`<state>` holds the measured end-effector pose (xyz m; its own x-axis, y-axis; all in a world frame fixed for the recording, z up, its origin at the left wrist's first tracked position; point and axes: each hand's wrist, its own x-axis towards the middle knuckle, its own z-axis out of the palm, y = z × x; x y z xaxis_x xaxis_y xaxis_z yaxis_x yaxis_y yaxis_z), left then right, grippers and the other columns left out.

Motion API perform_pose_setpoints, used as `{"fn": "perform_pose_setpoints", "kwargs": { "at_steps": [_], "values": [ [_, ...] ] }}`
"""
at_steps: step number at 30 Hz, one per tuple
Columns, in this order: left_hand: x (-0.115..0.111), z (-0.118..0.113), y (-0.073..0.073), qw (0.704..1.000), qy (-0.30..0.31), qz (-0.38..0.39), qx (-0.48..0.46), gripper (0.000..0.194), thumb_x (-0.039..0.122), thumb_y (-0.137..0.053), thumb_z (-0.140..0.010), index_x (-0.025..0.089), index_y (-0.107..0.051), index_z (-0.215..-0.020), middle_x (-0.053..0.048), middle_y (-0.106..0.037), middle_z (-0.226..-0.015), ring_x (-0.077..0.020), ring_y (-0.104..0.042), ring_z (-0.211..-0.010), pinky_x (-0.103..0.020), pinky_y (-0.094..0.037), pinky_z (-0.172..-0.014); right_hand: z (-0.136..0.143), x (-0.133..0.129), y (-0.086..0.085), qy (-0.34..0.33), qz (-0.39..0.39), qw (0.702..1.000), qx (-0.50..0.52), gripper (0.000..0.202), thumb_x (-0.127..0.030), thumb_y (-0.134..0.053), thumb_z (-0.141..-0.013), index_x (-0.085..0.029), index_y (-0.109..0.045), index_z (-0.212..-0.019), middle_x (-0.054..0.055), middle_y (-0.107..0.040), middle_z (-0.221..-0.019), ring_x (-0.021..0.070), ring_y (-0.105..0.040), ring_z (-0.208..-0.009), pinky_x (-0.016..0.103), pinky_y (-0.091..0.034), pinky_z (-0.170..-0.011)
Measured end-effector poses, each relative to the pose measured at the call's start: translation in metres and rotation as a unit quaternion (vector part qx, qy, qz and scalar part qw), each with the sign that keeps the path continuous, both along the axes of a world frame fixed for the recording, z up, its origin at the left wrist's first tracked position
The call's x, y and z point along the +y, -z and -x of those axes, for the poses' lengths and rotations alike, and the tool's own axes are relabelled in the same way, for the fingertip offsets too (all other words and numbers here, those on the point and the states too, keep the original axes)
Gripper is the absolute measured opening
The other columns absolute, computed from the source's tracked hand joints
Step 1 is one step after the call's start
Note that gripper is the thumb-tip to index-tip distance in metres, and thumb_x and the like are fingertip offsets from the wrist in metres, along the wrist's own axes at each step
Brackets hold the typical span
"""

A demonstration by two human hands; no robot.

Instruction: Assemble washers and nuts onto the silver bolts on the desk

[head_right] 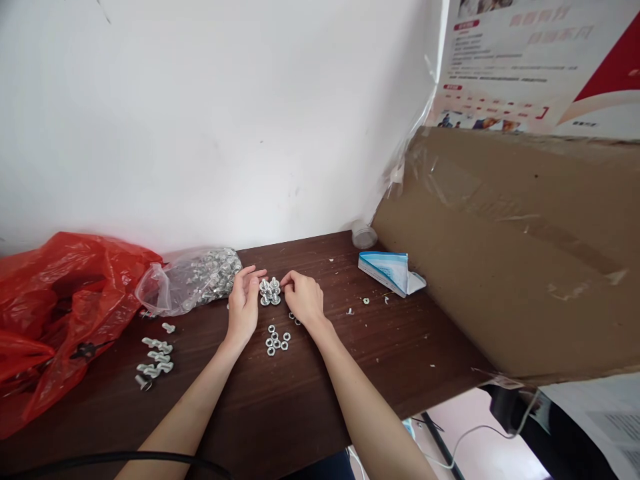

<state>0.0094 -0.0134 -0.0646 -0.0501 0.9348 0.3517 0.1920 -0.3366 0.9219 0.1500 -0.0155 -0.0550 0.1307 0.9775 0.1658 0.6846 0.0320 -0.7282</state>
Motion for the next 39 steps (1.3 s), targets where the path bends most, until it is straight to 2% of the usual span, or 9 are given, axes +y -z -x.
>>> {"fn": "perform_pose_setpoints", "kwargs": {
  "at_steps": [16,21,24,26,28,30,33,36,39],
  "values": [
    [0.0,0.001,0.0,1.0,-0.002,0.001,0.004,0.027,0.038,-0.043,-0.094,0.02,-0.048,-0.114,-0.013,-0.065,-0.114,-0.0206,-0.064,-0.103,-0.038,-0.05,-0.091,0.001,0.001,0.002,-0.012,-0.008,1.0,0.002,0.026,-0.011,-0.047,-0.078,-0.027,-0.067,-0.077,-0.001,-0.072,-0.082,0.0199,-0.065,-0.076,0.029,-0.044,-0.065],
    [0.0,0.0,0.0,1.0,0.001,-0.003,-0.006,0.028,0.037,-0.042,-0.094,0.02,-0.046,-0.116,-0.014,-0.063,-0.116,-0.0204,-0.064,-0.103,-0.039,-0.05,-0.091,-0.001,0.003,0.001,0.028,0.008,0.995,0.093,0.02,-0.018,-0.048,-0.079,-0.025,-0.067,-0.08,-0.001,-0.072,-0.079,0.0193,-0.064,-0.077,0.031,-0.044,-0.073],
    [-0.002,0.0,0.0,1.0,-0.007,-0.029,-0.007,0.028,0.034,-0.043,-0.094,0.02,-0.044,-0.118,-0.014,-0.06,-0.119,-0.0195,-0.064,-0.103,-0.038,-0.051,-0.091,-0.007,0.009,0.007,0.045,0.009,0.969,0.243,0.017,-0.025,-0.05,-0.076,-0.02,-0.066,-0.082,0.003,-0.071,-0.077,0.0182,-0.062,-0.074,0.029,-0.044,-0.068],
    [-0.004,0.0,-0.001,0.999,-0.017,-0.045,0.006,0.028,0.032,-0.044,-0.094,0.019,-0.044,-0.119,-0.014,-0.06,-0.119,-0.0193,-0.063,-0.104,-0.038,-0.05,-0.092,-0.012,0.013,0.012,0.052,0.014,0.931,0.362,0.021,-0.029,-0.053,-0.073,-0.017,-0.064,-0.086,0.006,-0.07,-0.082,0.0167,-0.059,-0.067,0.026,-0.042,-0.057],
    [-0.006,0.002,-0.003,0.998,-0.028,-0.059,0.025,0.028,0.028,-0.045,-0.093,0.019,-0.044,-0.119,-0.014,-0.06,-0.118,-0.0192,-0.062,-0.103,-0.038,-0.05,-0.09,-0.016,0.016,0.018,0.063,-0.011,0.898,0.435,0.018,-0.026,-0.054,-0.066,-0.016,-0.06,-0.08,0.009,-0.069,-0.089,0.0158,-0.057,-0.067,0.024,-0.038,-0.053],
    [-0.008,0.004,-0.007,0.995,-0.043,-0.08,0.049,0.028,0.025,-0.045,-0.092,0.019,-0.044,-0.119,-0.014,-0.06,-0.117,-0.0189,-0.061,-0.1,-0.036,-0.05,-0.086,-0.018,0.018,0.023,0.073,-0.041,0.879,0.47,0.013,-0.023,-0.055,-0.06,-0.017,-0.054,-0.071,0.01,-0.066,-0.095,0.0175,-0.059,-0.076,0.024,-0.038,-0.056],
    [-0.009,0.01,-0.014,0.987,-0.083,-0.113,0.075,0.028,0.021,-0.045,-0.09,0.019,-0.047,-0.118,-0.012,-0.062,-0.112,-0.0177,-0.059,-0.093,-0.034,-0.048,-0.082,-0.018,0.022,0.03,0.052,-0.074,0.867,0.49,0.011,-0.021,-0.054,-0.057,-0.018,-0.047,-0.066,0.009,-0.064,-0.101,0.0219,-0.06,-0.092,0.026,-0.041,-0.064],
    [-0.012,0.016,-0.023,0.981,-0.131,-0.129,0.069,0.027,0.019,-0.046,-0.088,0.019,-0.05,-0.115,-0.009,-0.063,-0.106,-0.017,-0.057,-0.088,-0.031,-0.044,-0.076,-0.018,0.024,0.036,0.032,-0.108,0.852,0.511,0.012,-0.02,-0.055,-0.057,-0.019,-0.047,-0.066,0.008,-0.061,-0.104,0.0229,-0.059,-0.099,0.028,-0.043,-0.071],
    [-0.023,0.023,-0.031,0.98,-0.153,-0.116,0.046,0.024,0.019,-0.047,-0.088,0.019,-0.054,-0.111,-0.007,-0.063,-0.1,-0.0161,-0.056,-0.082,-0.027,-0.041,-0.068,-0.02,0.024,0.043,0.038,-0.135,0.836,0.531,0.012,-0.019,-0.057,-0.057,-0.019,-0.05,-0.067,0.007,-0.059,-0.109,0.0223,-0.058,-0.104,0.032,-0.045,-0.08]
  ]
}}
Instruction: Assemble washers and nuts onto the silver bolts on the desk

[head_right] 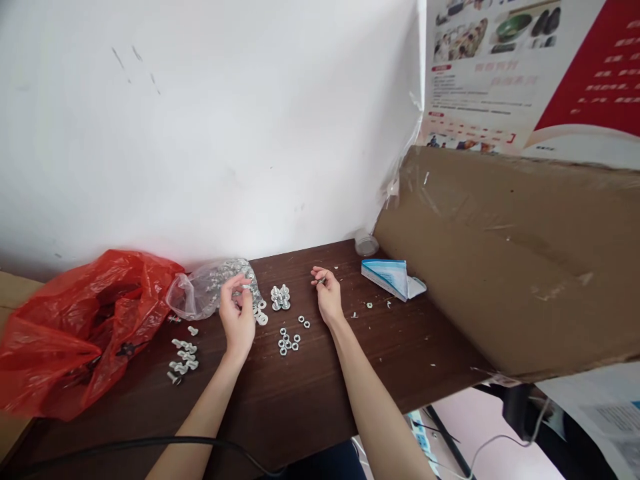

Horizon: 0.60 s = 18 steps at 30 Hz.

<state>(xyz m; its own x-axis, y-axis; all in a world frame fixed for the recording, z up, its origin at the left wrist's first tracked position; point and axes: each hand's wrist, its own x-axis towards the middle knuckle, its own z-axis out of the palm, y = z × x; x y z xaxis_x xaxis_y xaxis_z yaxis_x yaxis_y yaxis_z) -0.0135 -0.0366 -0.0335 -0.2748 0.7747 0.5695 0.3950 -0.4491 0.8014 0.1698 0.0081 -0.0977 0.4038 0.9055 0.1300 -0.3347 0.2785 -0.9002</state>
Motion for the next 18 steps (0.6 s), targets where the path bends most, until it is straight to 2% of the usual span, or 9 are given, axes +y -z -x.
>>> {"fn": "perform_pose_setpoints", "kwargs": {
  "at_steps": [3,6,7,10,12,13,15,18],
  "values": [
    [-0.024,0.01,-0.007,0.999,0.017,0.032,0.01,0.016,0.02,-0.047,-0.089,0.019,-0.059,-0.099,-0.006,-0.063,-0.098,-0.0156,-0.056,-0.08,-0.025,-0.04,-0.062,-0.001,0.0,0.005,0.009,-0.024,0.999,0.02,0.01,-0.02,-0.061,-0.061,-0.019,-0.055,-0.07,0.006,-0.059,-0.109,0.0211,-0.058,-0.107,0.038,-0.043,-0.094],
    [-0.055,0.022,-0.011,0.996,0.043,0.032,0.073,0.016,0.017,-0.047,-0.089,0.019,-0.062,-0.094,-0.004,-0.062,-0.092,-0.0147,-0.053,-0.075,-0.026,-0.039,-0.063,-0.001,0.001,0.007,0.009,-0.043,0.999,0.02,0.013,-0.023,-0.068,-0.064,-0.019,-0.062,-0.075,0.006,-0.062,-0.109,0.0213,-0.058,-0.11,0.042,-0.038,-0.105],
    [-0.066,0.026,-0.011,0.994,0.055,0.024,0.095,0.017,0.014,-0.047,-0.088,0.019,-0.062,-0.093,-0.004,-0.062,-0.092,-0.0156,-0.054,-0.079,-0.026,-0.04,-0.065,-0.001,0.001,0.008,0.013,-0.042,0.999,0.019,0.017,-0.025,-0.07,-0.064,-0.019,-0.064,-0.079,0.007,-0.062,-0.11,0.0217,-0.057,-0.112,0.043,-0.037,-0.107],
    [-0.097,0.034,-0.004,0.986,0.091,0.01,0.139,0.02,0.008,-0.046,-0.087,0.019,-0.062,-0.089,-0.005,-0.062,-0.09,-0.0175,-0.055,-0.087,-0.028,-0.043,-0.074,-0.002,0.002,0.007,0.034,-0.02,0.999,0.035,0.034,-0.033,-0.076,-0.064,-0.018,-0.067,-0.093,0.009,-0.064,-0.113,0.023,-0.057,-0.114,0.046,-0.034,-0.111],
    [-0.114,0.038,0.004,0.982,0.121,0.012,0.144,0.02,0.006,-0.046,-0.086,0.019,-0.062,-0.086,-0.004,-0.062,-0.084,-0.0168,-0.056,-0.083,-0.028,-0.045,-0.074,-0.002,0.0,0.004,0.033,-0.017,0.998,0.055,0.042,-0.037,-0.081,-0.061,-0.017,-0.067,-0.095,0.008,-0.067,-0.109,0.0234,-0.06,-0.111,0.046,-0.033,-0.111],
    [-0.12,0.039,0.008,0.977,0.149,0.036,0.15,0.021,0.006,-0.046,-0.086,0.019,-0.062,-0.083,-0.003,-0.062,-0.08,-0.0159,-0.056,-0.08,-0.027,-0.045,-0.072,-0.001,-0.001,0.002,0.028,-0.022,0.997,0.066,0.043,-0.037,-0.082,-0.06,-0.017,-0.067,-0.096,0.007,-0.067,-0.108,0.0233,-0.061,-0.11,0.045,-0.034,-0.112],
    [-0.129,0.042,0.014,0.968,0.182,0.088,0.145,0.022,0.007,-0.045,-0.088,0.019,-0.063,-0.082,-0.002,-0.062,-0.079,-0.0149,-0.057,-0.078,-0.026,-0.046,-0.07,-0.001,-0.005,-0.003,0.0,-0.028,0.996,0.085,0.044,-0.039,-0.082,-0.063,-0.018,-0.066,-0.098,0.006,-0.069,-0.103,0.0233,-0.065,-0.104,0.046,-0.037,-0.11],
    [-0.13,0.043,0.018,0.966,0.185,0.128,0.129,0.023,0.01,-0.044,-0.089,0.019,-0.063,-0.08,-0.002,-0.063,-0.079,-0.0144,-0.059,-0.077,-0.025,-0.046,-0.07,-0.001,-0.009,-0.01,-0.041,-0.017,0.995,0.093,0.043,-0.042,-0.079,-0.068,-0.018,-0.063,-0.1,0.006,-0.071,-0.093,0.023,-0.07,-0.092,0.049,-0.044,-0.104]
  ]
}}
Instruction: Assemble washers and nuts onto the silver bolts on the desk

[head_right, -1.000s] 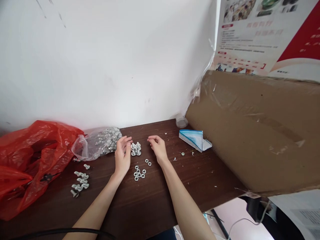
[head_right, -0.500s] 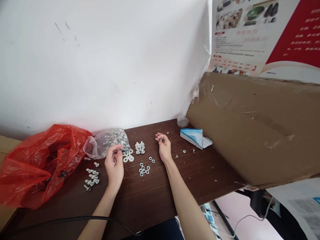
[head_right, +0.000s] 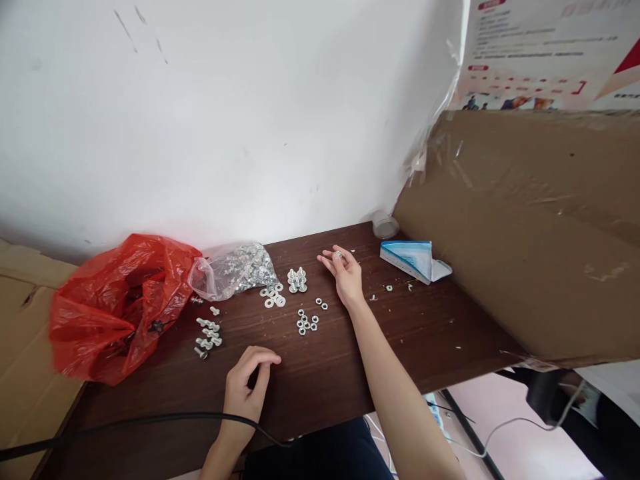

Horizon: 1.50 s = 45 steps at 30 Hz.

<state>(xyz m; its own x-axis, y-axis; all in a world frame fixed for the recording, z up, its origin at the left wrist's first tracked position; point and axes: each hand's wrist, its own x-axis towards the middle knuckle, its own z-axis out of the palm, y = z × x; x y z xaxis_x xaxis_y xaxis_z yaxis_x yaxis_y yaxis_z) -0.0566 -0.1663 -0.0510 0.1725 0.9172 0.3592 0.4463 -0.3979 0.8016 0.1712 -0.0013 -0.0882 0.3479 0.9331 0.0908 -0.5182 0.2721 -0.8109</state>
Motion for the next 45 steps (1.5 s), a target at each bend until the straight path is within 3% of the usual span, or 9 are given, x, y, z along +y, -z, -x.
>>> {"fn": "perform_pose_setpoints", "kwargs": {
  "at_steps": [6,12,16,20,27,32,37,41,45],
  "values": [
    [0.004,0.001,0.001,1.0,-0.016,-0.012,-0.01,0.022,0.01,-0.044,-0.089,0.02,-0.064,-0.084,-0.003,-0.064,-0.085,-0.0149,-0.06,-0.082,-0.027,-0.047,-0.075,-0.003,-0.001,-0.002,-0.023,0.021,0.999,-0.012,0.045,-0.046,-0.076,-0.07,-0.017,-0.061,-0.101,0.005,-0.071,-0.08,0.0199,-0.072,-0.078,0.039,-0.057,-0.085],
    [0.003,0.01,0.0,0.979,-0.161,-0.125,0.022,0.021,0.011,-0.046,-0.088,0.021,-0.065,-0.088,-0.005,-0.062,-0.097,-0.0179,-0.056,-0.094,-0.032,-0.045,-0.085,-0.003,-0.005,-0.004,-0.032,0.028,0.998,-0.045,0.041,-0.046,-0.075,-0.071,-0.016,-0.063,-0.097,0.002,-0.068,-0.067,0.0128,-0.066,-0.057,0.023,-0.054,-0.053],
    [0.002,0.048,-0.003,0.931,-0.301,-0.165,0.126,0.018,0.019,-0.049,-0.089,0.019,-0.066,-0.092,-0.007,-0.06,-0.091,-0.0205,-0.053,-0.088,-0.036,-0.042,-0.083,0.0,-0.008,-0.006,-0.029,0.025,0.997,-0.069,0.04,-0.046,-0.073,-0.072,-0.016,-0.063,-0.095,-0.001,-0.063,-0.058,0.0097,-0.057,-0.045,0.019,-0.043,-0.039],
    [0.003,0.094,0.0,0.886,-0.388,-0.08,0.24,0.036,0.036,-0.042,-0.091,0.011,-0.061,-0.109,-0.008,-0.06,-0.081,-0.0239,-0.05,-0.079,-0.039,-0.04,-0.079,0.004,-0.008,-0.004,-0.028,0.029,0.996,-0.082,0.042,-0.045,-0.073,-0.071,-0.015,-0.063,-0.099,-0.001,-0.063,-0.059,0.0101,-0.056,-0.044,0.02,-0.041,-0.038],
    [0.007,0.1,0.0,0.843,-0.368,0.026,0.39,0.04,0.044,-0.04,-0.091,0.017,-0.065,-0.107,-0.01,-0.061,-0.089,-0.0274,-0.051,-0.086,-0.035,-0.036,-0.07,0.007,-0.01,0.0,0.004,0.018,0.992,-0.126,0.054,-0.044,-0.07,-0.074,-0.015,-0.055,-0.117,0.003,-0.07,-0.078,0.0149,-0.065,-0.062,0.031,-0.054,-0.059],
    [0.008,0.107,0.004,0.885,-0.354,0.019,0.302,0.035,0.048,-0.049,-0.084,0.018,-0.062,-0.095,-0.007,-0.063,-0.085,-0.0256,-0.053,-0.082,-0.035,-0.038,-0.072,0.01,-0.012,-0.004,0.003,0.03,0.99,-0.138,0.067,-0.042,-0.075,-0.07,-0.016,-0.047,-0.125,0.005,-0.072,-0.08,0.0181,-0.068,-0.066,0.032,-0.056,-0.06],
    [0.005,0.11,0.003,0.927,-0.326,0.013,0.186,0.034,0.053,-0.056,-0.078,0.019,-0.059,-0.074,-0.002,-0.055,-0.068,-0.0186,-0.051,-0.063,-0.03,-0.039,-0.061,0.011,-0.01,-0.005,-0.027,0.051,0.991,-0.124,0.047,-0.038,-0.079,-0.065,-0.014,-0.06,-0.1,0.009,-0.073,-0.083,0.0212,-0.07,-0.074,0.033,-0.057,-0.064],
    [-0.002,0.083,-0.009,0.951,-0.268,-0.083,0.128,0.023,0.042,-0.06,-0.08,0.019,-0.062,-0.077,-0.001,-0.057,-0.071,-0.0157,-0.052,-0.063,-0.028,-0.041,-0.063,0.012,-0.009,-0.006,-0.033,0.051,0.991,-0.117,0.043,-0.037,-0.08,-0.061,-0.013,-0.067,-0.094,0.006,-0.073,-0.077,0.0189,-0.069,-0.07,0.033,-0.056,-0.066],
    [0.014,0.036,-0.026,0.98,-0.167,-0.089,0.066,0.018,0.034,-0.06,-0.082,0.019,-0.062,-0.072,0.0,-0.062,-0.07,-0.0134,-0.056,-0.063,-0.023,-0.043,-0.061,0.013,-0.01,-0.01,0.002,0.057,0.986,-0.157,0.04,-0.037,-0.079,-0.061,-0.015,-0.073,-0.093,0.0,-0.067,-0.065,0.013,-0.059,-0.057,0.029,-0.051,-0.061]
  ]
}}
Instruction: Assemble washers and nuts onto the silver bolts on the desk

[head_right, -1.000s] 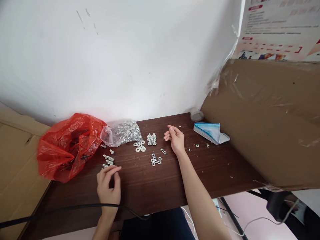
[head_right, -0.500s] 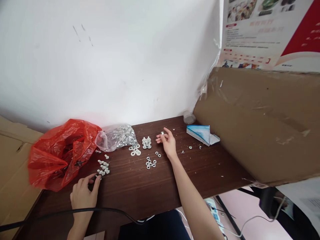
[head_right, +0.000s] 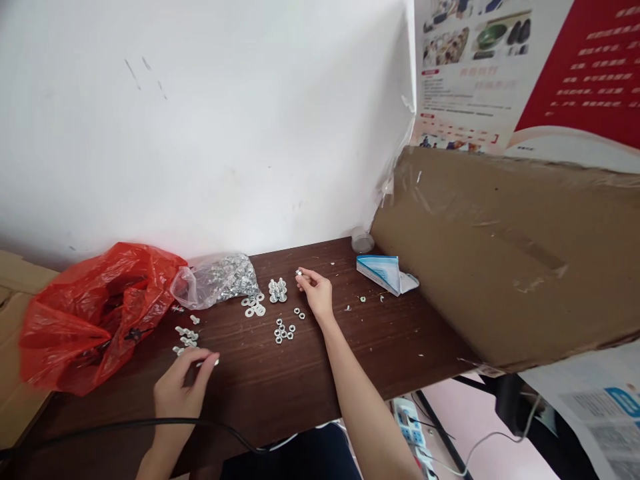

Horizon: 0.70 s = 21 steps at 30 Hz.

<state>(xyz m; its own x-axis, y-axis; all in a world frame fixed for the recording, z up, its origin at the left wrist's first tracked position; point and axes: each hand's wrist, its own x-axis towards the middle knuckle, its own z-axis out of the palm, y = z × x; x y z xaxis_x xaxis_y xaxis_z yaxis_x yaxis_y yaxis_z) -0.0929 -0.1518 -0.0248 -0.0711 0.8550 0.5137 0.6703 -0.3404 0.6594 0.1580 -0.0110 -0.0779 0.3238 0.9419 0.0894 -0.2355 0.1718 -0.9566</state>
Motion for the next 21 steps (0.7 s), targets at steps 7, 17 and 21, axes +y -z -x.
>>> {"fn": "perform_pose_setpoints", "kwargs": {
  "at_steps": [7,17,21],
  "values": [
    [0.099,-0.067,-0.015,0.975,0.093,0.096,-0.177,0.024,0.039,-0.068,-0.074,0.017,-0.063,-0.064,0.003,-0.053,-0.052,-0.0097,-0.045,-0.048,-0.022,-0.034,-0.049,0.001,-0.004,-0.004,0.008,0.021,0.999,-0.029,0.029,-0.045,-0.074,-0.067,-0.016,-0.072,-0.067,0.0,-0.06,-0.056,0.0111,-0.049,-0.05,0.025,-0.04,-0.049],
    [0.134,-0.069,0.016,0.831,0.156,0.182,-0.502,0.032,0.029,-0.08,-0.061,0.014,-0.069,-0.086,-0.004,-0.069,-0.074,-0.0113,-0.061,-0.063,-0.026,-0.052,-0.062,-0.004,0.002,-0.02,-0.051,0.009,0.97,0.238,0.029,-0.026,-0.084,-0.053,-0.019,-0.074,-0.08,0.002,-0.069,-0.074,0.0107,-0.057,-0.062,0.025,-0.049,-0.06],
    [0.133,-0.068,0.016,0.831,0.144,0.193,-0.501,0.035,0.03,-0.081,-0.059,0.014,-0.07,-0.088,-0.004,-0.07,-0.077,-0.0118,-0.063,-0.066,-0.027,-0.055,-0.068,-0.002,-0.005,-0.026,-0.089,0.01,0.963,0.256,0.026,-0.026,-0.082,-0.058,-0.021,-0.073,-0.082,0.001,-0.067,-0.075,0.0105,-0.056,-0.063,0.025,-0.051,-0.063]
  ]
}}
